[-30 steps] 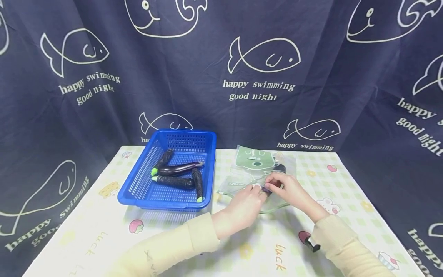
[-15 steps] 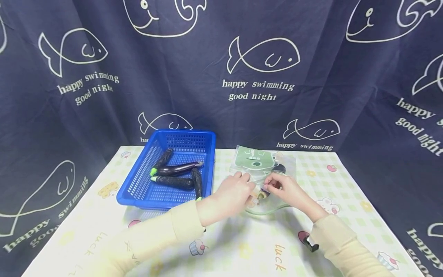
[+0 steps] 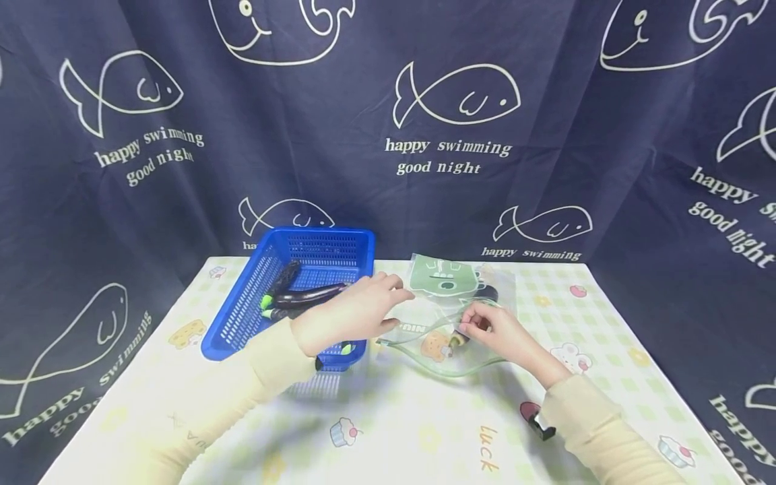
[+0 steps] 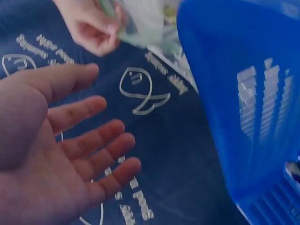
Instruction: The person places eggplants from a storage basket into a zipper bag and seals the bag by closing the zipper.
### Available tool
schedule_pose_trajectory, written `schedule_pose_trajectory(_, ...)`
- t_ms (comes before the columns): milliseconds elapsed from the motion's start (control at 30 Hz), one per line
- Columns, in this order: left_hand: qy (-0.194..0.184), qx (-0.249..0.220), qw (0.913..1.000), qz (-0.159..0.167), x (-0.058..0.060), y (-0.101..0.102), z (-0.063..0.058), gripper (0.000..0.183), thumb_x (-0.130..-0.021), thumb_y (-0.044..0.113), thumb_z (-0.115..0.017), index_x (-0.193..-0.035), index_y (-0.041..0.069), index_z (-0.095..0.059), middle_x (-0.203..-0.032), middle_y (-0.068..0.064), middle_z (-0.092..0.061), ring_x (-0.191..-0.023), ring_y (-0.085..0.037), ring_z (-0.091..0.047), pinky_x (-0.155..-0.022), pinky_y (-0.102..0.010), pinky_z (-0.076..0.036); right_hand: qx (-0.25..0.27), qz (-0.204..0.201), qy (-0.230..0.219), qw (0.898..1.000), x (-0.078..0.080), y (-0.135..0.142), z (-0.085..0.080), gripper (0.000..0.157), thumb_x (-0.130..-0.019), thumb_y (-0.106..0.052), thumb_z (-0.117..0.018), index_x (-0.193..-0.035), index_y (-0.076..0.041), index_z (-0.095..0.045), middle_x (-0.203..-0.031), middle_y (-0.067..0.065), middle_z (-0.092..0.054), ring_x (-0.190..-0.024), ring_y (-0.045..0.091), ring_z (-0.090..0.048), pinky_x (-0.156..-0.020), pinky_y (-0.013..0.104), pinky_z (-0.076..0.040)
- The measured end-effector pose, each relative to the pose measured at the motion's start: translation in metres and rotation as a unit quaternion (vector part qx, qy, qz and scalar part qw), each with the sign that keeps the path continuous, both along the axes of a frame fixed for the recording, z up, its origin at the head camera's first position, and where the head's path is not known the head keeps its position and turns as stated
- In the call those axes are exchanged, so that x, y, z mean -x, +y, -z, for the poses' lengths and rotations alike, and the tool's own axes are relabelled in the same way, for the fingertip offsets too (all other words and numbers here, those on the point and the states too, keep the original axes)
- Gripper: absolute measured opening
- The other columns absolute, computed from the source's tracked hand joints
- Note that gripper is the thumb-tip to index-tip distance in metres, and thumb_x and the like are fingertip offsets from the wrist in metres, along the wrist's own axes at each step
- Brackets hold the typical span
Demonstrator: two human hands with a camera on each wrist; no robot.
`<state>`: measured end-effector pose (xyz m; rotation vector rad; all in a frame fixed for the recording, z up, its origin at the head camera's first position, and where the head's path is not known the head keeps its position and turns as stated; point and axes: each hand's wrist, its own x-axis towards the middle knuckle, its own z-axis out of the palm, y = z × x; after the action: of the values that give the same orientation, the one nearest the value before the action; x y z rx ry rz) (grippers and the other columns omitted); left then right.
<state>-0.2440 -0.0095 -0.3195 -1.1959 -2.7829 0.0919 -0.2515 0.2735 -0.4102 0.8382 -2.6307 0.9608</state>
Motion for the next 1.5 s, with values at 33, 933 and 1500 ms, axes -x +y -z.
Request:
schedule_pose_trajectory(33, -0.002, -0.001, 1.0, 0.005, 0.001, -0.004, -0.002, 0.047, -0.087, 0.036, -0.065, -0.131, 0.02, -0.055, -0.116, -0.001, -0.056, -0.105, -0.019, -0.052, -0.081, -0.034, -0.047, -0.001, 0.001, 0.0, 1.0, 0.0, 0.0, 0.001, 0.014, -0.084, -0.009, -0.068, -0.083, -0.02, -0.059, -0.069, -0.014, -0.055, -0.064, 0.001, -0.05, -0.06, 0.02, -0.043)
schedule_pose_trajectory(933, -0.111, -0.018, 0.9933, -0.027, 0.057, -0.106, 0.034, 0.048, -0.081, 0.019, -0.074, -0.127, 0.014, -0.058, -0.123, -0.01, -0.056, -0.116, -0.031, -0.05, -0.099, -0.048, -0.041, 0.006, 0.005, -0.007, 1.0, -0.003, 0.004, 0.003, 0.013, -0.086, -0.011, -0.067, -0.084, -0.02, -0.059, -0.071, -0.012, -0.056, -0.067, 0.002, -0.052, -0.065, 0.021, -0.047)
schedule_pose_trajectory(1500, -0.206, 0.036, 0.9747, -0.079, 0.083, -0.141, 0.046, 0.059, -0.073, 0.011, -0.079, -0.127, 0.01, -0.055, -0.125, -0.016, -0.056, -0.114, -0.029, -0.052, -0.097, -0.043, -0.043, 0.008, 0.009, -0.007, 1.0, -0.002, 0.007, 0.005, 0.013, -0.085, -0.011, -0.068, -0.085, -0.02, -0.059, -0.071, -0.013, -0.057, -0.067, 0.002, -0.053, -0.065, 0.02, -0.047)
